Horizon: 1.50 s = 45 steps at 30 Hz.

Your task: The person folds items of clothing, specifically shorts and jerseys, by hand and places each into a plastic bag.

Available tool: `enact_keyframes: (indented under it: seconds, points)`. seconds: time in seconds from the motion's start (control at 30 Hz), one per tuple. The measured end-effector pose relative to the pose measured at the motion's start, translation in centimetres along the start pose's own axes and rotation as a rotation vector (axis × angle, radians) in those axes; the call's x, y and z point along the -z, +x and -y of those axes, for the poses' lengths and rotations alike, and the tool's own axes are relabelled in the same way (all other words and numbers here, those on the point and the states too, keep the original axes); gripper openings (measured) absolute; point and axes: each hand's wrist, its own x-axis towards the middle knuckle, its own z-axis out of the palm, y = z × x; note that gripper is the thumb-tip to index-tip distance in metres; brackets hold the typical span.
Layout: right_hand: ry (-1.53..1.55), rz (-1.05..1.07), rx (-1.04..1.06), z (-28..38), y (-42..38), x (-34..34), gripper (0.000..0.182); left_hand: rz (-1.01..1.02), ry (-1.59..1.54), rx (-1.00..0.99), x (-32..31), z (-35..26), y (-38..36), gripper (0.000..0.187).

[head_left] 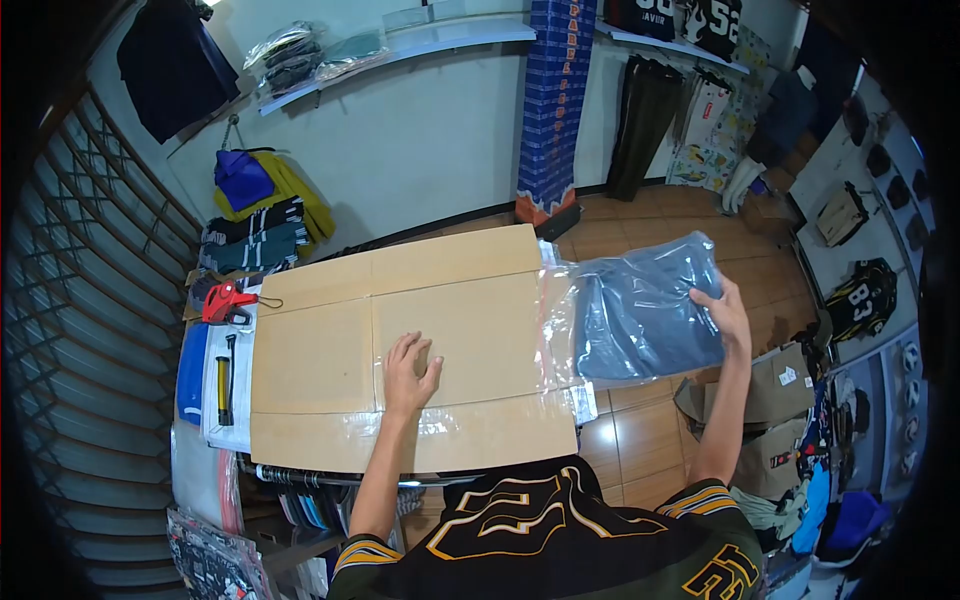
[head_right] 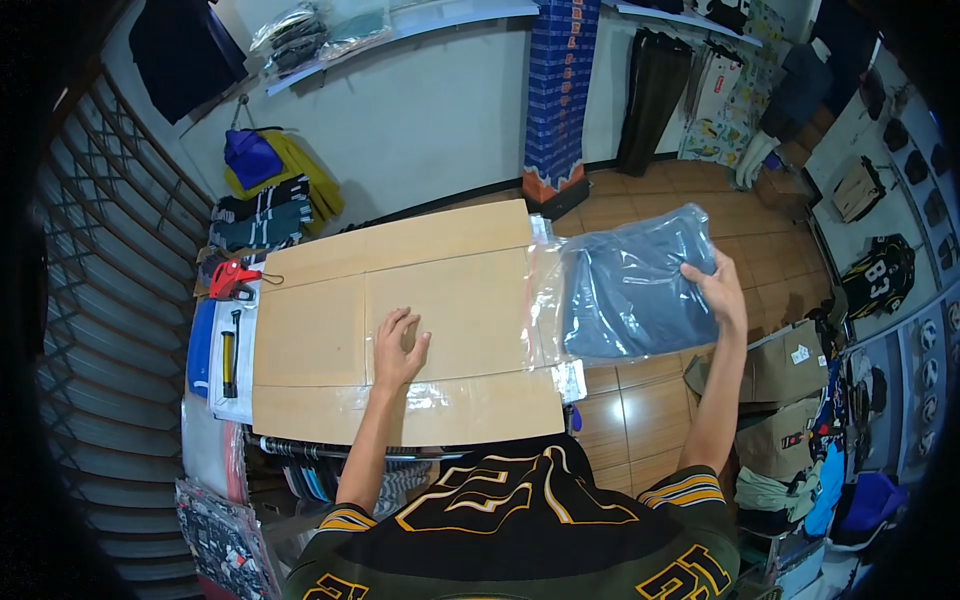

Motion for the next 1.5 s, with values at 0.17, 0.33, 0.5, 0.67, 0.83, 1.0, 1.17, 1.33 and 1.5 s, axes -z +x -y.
enact_keyframes:
  seconds: [0.17, 0.33, 0.5, 0.67, 0.83, 1.0, 1.17, 1.33, 1.5]
  points:
    - [-0.125, 0.037, 0.162, 7.2, -2.2, 1.7, 0.032, -0.006, -0.01, 0.0, -0.1, 0.2, 0.0, 0.036]
    - [-0.183, 0.03, 0.301, 13.6, -4.7, 0.3, 0.034, -0.004, -0.013, 0.02, -0.1, -0.1, 0.0, 0.037]
    - [-0.122, 0.21, 0.344, 16.2, -4.3, -0.6, 0.044, 0.008, -0.196, 0.1, -0.2, -1.4, -0.6, 0.043]
    - [0.059, 0.42, 0.354, 16.9, -1.9, -5.2, 0.059, 0.035, -0.618, 0.261, -0.5, -2.5, -2.4, 0.059]
    - [0.003, 0.821, 0.232, 14.3, 4.0, -12.0, 0.065, -0.137, -1.579, 0.478, 0.0, -2.9, -5.0, 0.065]
    - [-0.552, 1.025, 0.304, 10.0, 7.5, -21.9, 0.057, -0.156, -1.104, 0.654, 1.2, -1.4, -8.0, 0.047]
    - [-0.817, 0.52, 0.427, 2.0, 7.6, -29.4, 0.05, -0.118, -0.856, 0.649, 2.2, -1.6, -10.2, 0.04]
    - [-0.58, 0.304, 0.568, -1.6, 4.5, -29.7, 0.055, -0.066, -0.835, 0.533, 2.1, -1.3, -10.9, 0.04]
    - [-0.541, 0.068, 0.631, -4.8, -1.5, -25.3, 0.046, 0.181, -0.678, 0.54, 2.8, -2.0, -9.3, 0.03]
